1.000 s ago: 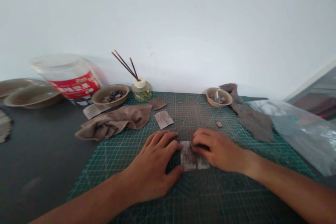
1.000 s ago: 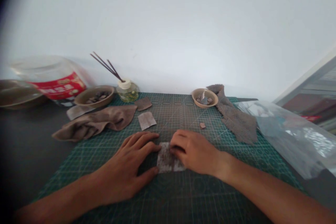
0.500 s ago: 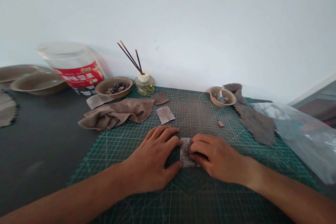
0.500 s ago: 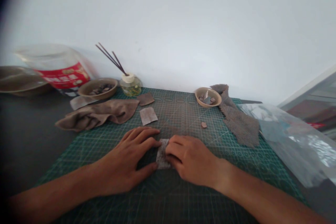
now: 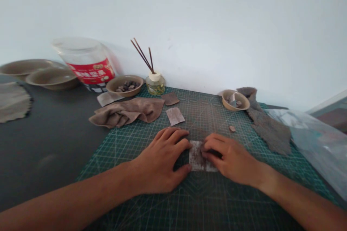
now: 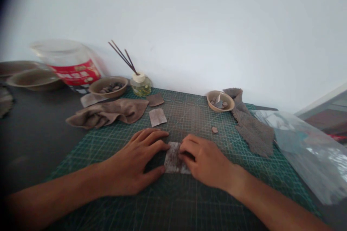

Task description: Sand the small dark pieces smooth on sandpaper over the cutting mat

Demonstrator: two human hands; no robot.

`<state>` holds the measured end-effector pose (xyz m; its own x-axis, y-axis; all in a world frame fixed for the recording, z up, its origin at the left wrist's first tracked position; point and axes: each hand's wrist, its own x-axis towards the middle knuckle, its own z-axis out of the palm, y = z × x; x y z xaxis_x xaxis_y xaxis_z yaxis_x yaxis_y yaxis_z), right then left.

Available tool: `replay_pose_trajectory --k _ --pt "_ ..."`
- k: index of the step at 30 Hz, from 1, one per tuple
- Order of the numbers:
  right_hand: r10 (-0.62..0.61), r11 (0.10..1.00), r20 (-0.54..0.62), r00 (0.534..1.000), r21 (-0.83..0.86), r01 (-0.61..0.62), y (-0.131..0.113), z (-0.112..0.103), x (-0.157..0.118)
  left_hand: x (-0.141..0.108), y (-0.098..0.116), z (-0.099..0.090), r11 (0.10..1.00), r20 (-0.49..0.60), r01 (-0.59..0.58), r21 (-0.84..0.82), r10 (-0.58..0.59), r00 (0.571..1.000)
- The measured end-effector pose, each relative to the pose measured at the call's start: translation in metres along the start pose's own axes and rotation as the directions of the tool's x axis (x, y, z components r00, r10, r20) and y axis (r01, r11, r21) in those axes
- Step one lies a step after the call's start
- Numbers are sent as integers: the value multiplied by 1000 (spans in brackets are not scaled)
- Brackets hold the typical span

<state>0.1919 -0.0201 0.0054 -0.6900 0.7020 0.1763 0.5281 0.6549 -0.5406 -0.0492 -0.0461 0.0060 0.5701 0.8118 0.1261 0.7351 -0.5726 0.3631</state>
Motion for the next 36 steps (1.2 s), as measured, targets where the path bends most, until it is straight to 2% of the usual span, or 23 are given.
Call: replay_pose_trajectory --k 3,7,11,15,17,20,24,29,33,36 --pt "-60 998 40 997 -20 60 0 0 0 1 1 -1 1000 6 2 1 -2 1000" --pt "20 999 -41 999 -29 -22 1 -1 0 1 1 -1 1000 4 8 -16 -8 1000" --pt "-55 998 37 998 -17 55 2 -1 0 0 0 0 1000 2 1 -10 -1 1000" --pt "50 998 -16 999 -42 -50 4 -5 1 -1 0 0 1000 -11 6 2 -6 1000" --pt "52 998 24 998 -35 -51 3 -5 0 -1 0 0 1000 -9 2 2 -2 1000" --pt "-34 999 108 994 -17 36 -1 -3 -1 -1 0 -1 1000 -5 -5 -1 5 1000" --pt "12 1000 38 999 -10 -11 0 -3 -1 -1 0 -1 1000 -8 -4 0 4 1000" --pt "-53 998 112 992 22 50 1 -1 -2 -2 0 -1 1000 -3 -11 -15 11 1000" --pt "24 1000 13 1000 -6 -24 1 0 0 -2 -1 -1 1000 3 -7 -3 7 1000" --pt "-13 1000 36 999 6 13 1 1 0 -2 -1 0 1000 5 -6 -5 6 1000"
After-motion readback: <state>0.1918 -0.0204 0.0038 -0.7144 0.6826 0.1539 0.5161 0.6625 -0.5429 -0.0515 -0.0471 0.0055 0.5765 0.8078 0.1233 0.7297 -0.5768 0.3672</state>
